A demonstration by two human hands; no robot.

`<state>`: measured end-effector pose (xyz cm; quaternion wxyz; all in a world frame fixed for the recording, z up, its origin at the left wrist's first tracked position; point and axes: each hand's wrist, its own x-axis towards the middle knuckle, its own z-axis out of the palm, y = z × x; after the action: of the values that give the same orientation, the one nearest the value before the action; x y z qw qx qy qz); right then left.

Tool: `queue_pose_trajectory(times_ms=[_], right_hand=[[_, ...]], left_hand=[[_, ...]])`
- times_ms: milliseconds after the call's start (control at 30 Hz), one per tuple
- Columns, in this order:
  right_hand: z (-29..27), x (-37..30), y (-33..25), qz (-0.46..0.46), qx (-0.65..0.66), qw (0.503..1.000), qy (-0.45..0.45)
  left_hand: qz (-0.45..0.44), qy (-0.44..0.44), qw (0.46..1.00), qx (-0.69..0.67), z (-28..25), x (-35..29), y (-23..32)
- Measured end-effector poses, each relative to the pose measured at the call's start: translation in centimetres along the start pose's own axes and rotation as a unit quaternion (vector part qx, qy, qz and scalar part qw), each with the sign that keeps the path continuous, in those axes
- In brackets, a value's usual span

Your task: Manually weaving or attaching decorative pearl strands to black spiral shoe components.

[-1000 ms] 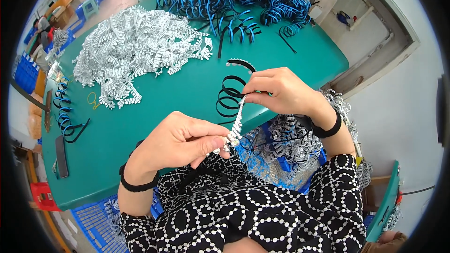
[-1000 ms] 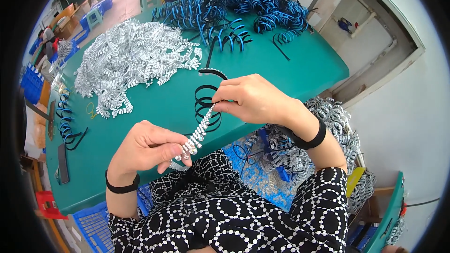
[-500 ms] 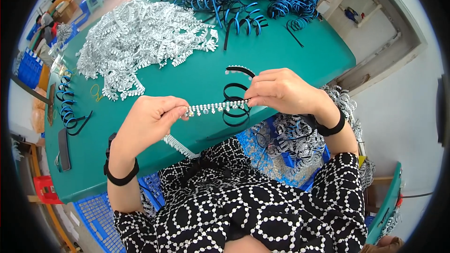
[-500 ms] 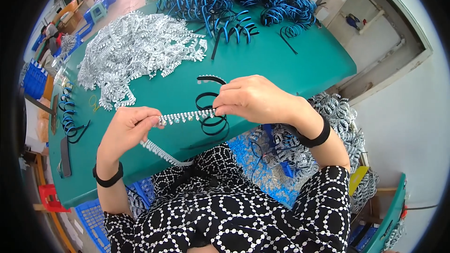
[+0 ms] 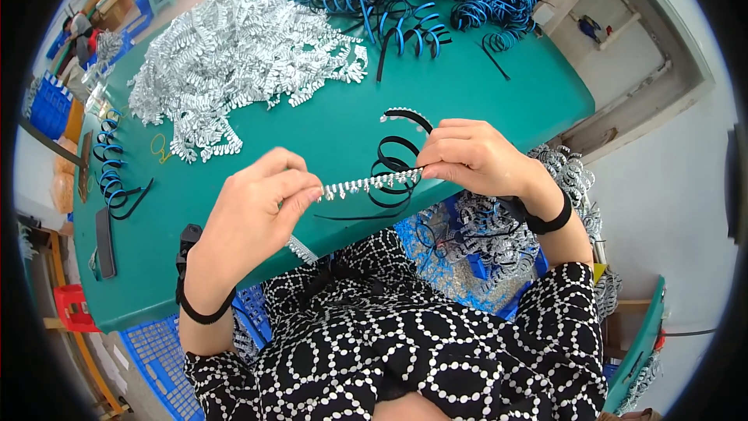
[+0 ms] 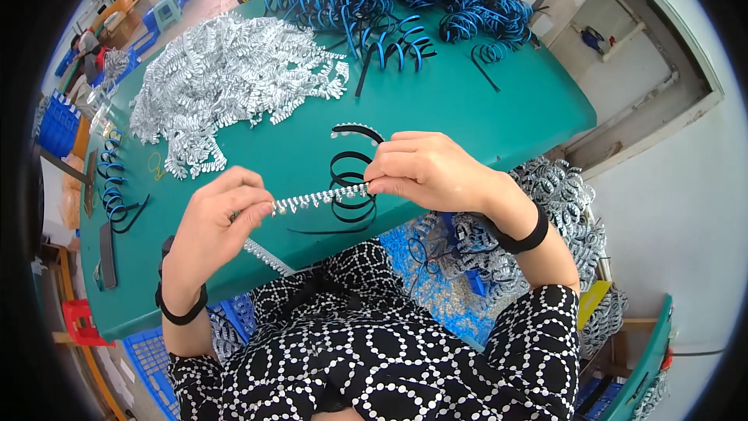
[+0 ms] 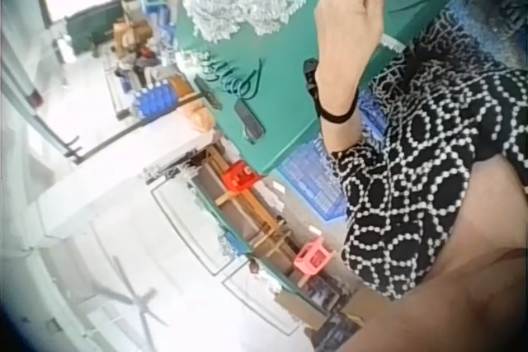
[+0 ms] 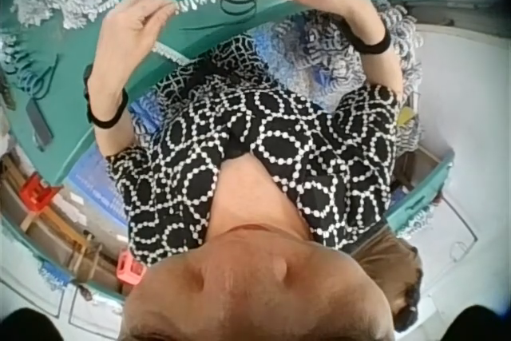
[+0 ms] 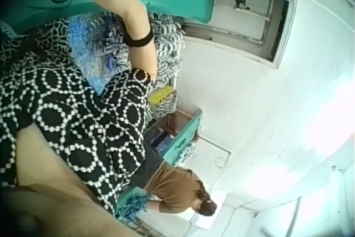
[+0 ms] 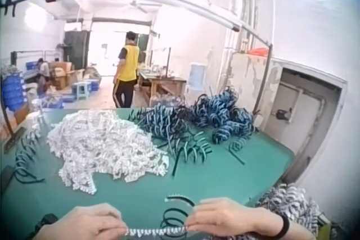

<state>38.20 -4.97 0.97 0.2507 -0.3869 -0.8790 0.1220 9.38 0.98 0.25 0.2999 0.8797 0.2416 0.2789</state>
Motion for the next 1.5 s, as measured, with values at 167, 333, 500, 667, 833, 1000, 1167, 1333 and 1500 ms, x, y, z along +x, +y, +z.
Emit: queue_pose_trajectory(times_ms=[167, 333, 500, 667, 833, 1000, 1167, 1333, 1500], right_hand=[[-0.2, 0.0, -0.5, 0.006, 0.035, 0.999, -0.001], [-0.4, 0.3, -0.6, -0.01, 0.037, 0.999, -0.018], [-0.5, 0.4, -0.3, -0.047, 0.069, 0.996, -0.039], [-0.8, 0.8, -0.1, -0.08, 0.097, 0.991, -0.055], [-0.5, 0.9, 0.1, -0.094, 0.132, 0.984, -0.074], [-0.6, 1.2, 0.0, -0.106, 0.161, 0.977, -0.092], [-0.7, 1.4, 0.2, -0.117, 0.202, 0.966, -0.113], [-0.9, 2.0, 0.8, -0.127, 0.262, 0.948, -0.125], [0.5, 2.3, 2.9, -0.137, 0.365, 0.916, -0.097]], left_hand=[[-0.013, 0.038, 0.998, 0.04, 0.3, 0.2, 0.1], [0.027, 0.061, 0.995, 0.078, 0.2, 0.5, 0.0], [0.025, 0.064, 0.995, 0.07, 0.4, 0.5, 0.0], [0.018, 0.058, 0.997, 0.057, 0.6, 0.2, -0.1], [0.036, 0.037, 0.998, 0.039, 1.0, 0.2, -0.4], [0.056, 0.026, 0.997, 0.045, 1.2, 0.6, -0.5], [0.06, 0.02, 0.997, 0.033, 1.7, 1.2, -0.4], [0.147, -0.014, 0.986, -0.072, 2.6, 2.2, -2.2], [0.052, -0.121, 0.962, -0.239, 2.8, 3.4, -3.2]])
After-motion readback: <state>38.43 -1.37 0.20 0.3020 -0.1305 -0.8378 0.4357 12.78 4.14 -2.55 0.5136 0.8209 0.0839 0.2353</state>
